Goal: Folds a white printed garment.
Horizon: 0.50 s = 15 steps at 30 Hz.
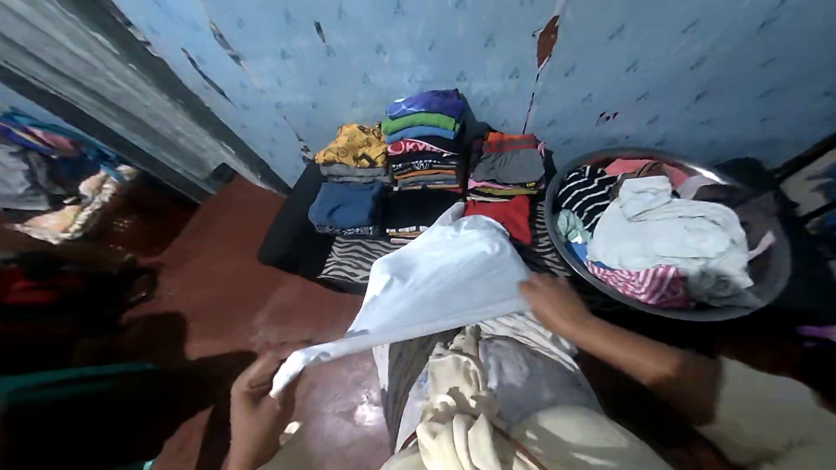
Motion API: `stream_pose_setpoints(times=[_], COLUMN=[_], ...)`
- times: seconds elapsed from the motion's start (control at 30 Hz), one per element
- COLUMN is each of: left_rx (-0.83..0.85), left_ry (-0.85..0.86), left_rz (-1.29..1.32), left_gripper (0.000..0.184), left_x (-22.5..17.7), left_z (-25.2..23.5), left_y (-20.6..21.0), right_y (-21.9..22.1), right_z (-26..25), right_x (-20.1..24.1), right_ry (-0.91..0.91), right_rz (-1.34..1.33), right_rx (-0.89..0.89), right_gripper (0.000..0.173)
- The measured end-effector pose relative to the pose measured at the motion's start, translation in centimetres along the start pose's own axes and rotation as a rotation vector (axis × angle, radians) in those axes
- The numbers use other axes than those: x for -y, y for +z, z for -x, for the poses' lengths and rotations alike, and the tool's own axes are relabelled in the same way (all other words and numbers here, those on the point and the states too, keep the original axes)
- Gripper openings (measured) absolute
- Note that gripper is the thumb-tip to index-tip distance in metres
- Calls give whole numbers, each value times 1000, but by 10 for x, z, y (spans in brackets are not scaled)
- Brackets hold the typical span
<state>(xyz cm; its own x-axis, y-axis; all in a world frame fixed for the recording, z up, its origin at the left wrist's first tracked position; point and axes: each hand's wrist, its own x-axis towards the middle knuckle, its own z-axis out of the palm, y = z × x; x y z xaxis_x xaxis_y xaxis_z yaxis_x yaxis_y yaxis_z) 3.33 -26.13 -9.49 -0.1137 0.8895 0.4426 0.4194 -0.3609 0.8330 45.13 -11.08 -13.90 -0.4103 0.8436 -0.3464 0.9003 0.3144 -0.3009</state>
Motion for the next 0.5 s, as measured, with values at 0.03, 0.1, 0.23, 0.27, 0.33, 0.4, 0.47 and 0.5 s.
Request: stream_pose_setpoints(times=[0.03, 0.1, 0.23, 0.27, 0.33, 0.4, 0.47, 0.5], left_rx=[-2, 5, 62, 100, 212, 351, 503, 573], left_ry=[-12, -29, -60, -82, -165, -250, -334, -379], left_rz=[4, 4, 5, 18, 51, 89, 163, 204], left_gripper=[13, 12, 15, 16, 20, 23, 25, 27], left_x=[0, 0, 2, 0, -11, -27, -34, -34], left_z=[0, 1, 16, 22, 36, 48, 59, 63], left_y=[0, -1, -21, -31, -50, -64, -73, -77], right_y=[-6, -27, -81, -95, -115, -133, -160, -165], right_z=[6, 23, 64, 72, 89, 105, 118, 117], right_x=[-29, -72, -132, -140, -153, -152, -113, -100], right_ry=[81, 143, -186, -241, -338, -410, -336, -359], right_rz=[12, -17, -269, -293, -284, -230, -202, -198], right_rx=[5, 2, -324, -386, -388, -159, 203, 291], right_gripper=[35, 27, 25, 25, 26, 29, 23, 21])
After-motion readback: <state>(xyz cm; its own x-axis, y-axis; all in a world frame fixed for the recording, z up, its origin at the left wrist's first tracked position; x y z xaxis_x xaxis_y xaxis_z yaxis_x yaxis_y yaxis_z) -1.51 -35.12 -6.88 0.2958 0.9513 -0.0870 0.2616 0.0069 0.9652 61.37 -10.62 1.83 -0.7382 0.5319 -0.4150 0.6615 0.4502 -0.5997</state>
